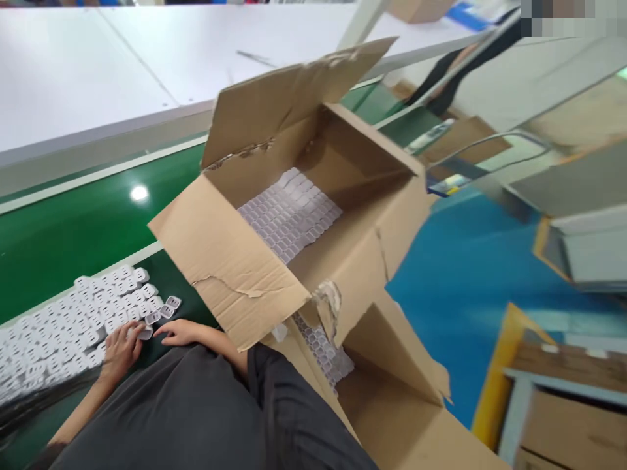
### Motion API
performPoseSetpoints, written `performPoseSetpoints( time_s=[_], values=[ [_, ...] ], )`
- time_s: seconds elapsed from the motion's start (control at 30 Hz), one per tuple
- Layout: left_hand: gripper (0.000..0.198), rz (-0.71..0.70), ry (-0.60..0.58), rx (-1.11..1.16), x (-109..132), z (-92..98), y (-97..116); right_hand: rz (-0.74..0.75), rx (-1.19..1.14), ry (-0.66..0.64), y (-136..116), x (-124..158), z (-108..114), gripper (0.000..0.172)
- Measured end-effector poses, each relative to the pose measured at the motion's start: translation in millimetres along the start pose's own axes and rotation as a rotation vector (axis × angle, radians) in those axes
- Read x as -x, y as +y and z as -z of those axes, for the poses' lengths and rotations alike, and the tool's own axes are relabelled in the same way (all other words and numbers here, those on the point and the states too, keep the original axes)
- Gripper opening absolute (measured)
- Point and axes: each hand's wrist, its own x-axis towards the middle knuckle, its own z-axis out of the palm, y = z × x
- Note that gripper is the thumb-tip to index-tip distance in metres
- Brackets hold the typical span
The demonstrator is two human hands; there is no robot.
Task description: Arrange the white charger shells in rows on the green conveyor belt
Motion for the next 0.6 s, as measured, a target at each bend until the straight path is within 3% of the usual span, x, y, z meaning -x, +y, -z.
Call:
performPoseSetpoints(
  time_s=[0.13, 0.2, 0.27, 0.37, 0.43, 0.53, 0.6],
  values=[
    [0.034, 0.171, -0.095, -0.153, 3, -0.8, -2, -0.035, -0.009, 0.033, -7, 21, 16, 0.039],
    [0.032, 0.186, -0.083, -0.172, -2, 2.2, -1, -0.076, 0.001, 0.071, -8, 49, 25, 0.040],
    [0.030, 0.149, 0.002, -0.130, -15, 10.3, 3, -0.123, 0.017, 0.128, -7, 91, 35, 0.040],
    [0.029, 0.063, 0.179, -0.006, -56, 37.3, 21, -0.170, 0.045, 0.172, -12, 178, 54, 0.041],
    [0.027, 0.030, 0.286, 0.073, -93, 65.5, 45, -0.200, 0.079, 0.159, -31, 240, 70, 0.042],
    [0.025, -0.113, 0.372, 0.230, -153, 113.8, 93, -0.185, 0.117, 0.046, -88, 319, 104, 0.037],
    [0.036, -0.330, 0.401, 0.376, -191, 140.1, 130, -0.090, 0.110, 0.074, -134, 356, 135, 0.039]
  ],
)
